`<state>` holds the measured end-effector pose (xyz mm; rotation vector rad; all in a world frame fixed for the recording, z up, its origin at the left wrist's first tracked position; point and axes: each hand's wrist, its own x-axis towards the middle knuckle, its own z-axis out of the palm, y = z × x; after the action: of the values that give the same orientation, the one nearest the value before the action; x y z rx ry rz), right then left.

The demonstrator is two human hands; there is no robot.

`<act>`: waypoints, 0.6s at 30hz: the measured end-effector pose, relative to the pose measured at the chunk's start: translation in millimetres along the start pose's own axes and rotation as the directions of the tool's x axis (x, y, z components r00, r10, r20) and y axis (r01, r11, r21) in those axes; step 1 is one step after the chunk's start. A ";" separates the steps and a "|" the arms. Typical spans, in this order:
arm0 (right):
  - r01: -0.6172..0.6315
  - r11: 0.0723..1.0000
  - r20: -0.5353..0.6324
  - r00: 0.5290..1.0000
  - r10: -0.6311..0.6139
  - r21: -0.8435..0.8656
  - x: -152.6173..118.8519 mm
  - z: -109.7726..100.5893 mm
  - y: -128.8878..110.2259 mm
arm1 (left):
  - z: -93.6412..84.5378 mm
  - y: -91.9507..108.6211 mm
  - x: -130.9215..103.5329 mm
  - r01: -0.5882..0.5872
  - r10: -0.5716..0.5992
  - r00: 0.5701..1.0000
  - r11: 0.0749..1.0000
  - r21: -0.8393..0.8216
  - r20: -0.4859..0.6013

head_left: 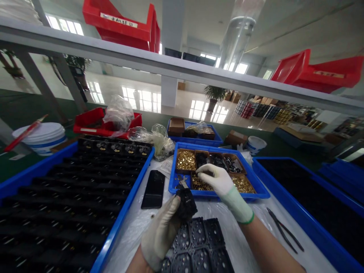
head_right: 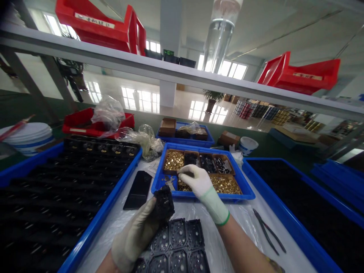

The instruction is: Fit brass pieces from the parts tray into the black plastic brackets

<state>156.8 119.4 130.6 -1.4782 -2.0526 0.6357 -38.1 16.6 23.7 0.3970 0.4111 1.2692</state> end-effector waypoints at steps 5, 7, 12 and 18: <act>0.158 0.913 -0.002 0.985 -0.170 0.377 -47.3 21.6 -19.9 | 10.6 1.3 -1.4 -0.032 0.030 0.998 0.999 0.024 0.052; 0.138 0.913 0.021 0.987 -0.158 0.383 -52.2 29.8 -22.2 | 13.7 1.6 -2.6 -0.033 0.032 0.998 0.999 0.028 0.054; 0.130 0.918 0.014 0.989 -0.146 0.375 -52.3 37.5 -19.9 | 21.3 4.2 -5.9 -0.015 0.014 0.999 0.999 0.037 0.038; 0.118 0.911 -0.084 0.992 -0.092 0.395 -54.5 44.6 -16.0 | 33.2 11.3 -9.6 -0.021 0.016 0.999 0.995 0.097 0.043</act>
<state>130.5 59.6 99.6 -1.1285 -1.8028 0.8902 -33.1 8.1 58.7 0.5108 0.4352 1.2597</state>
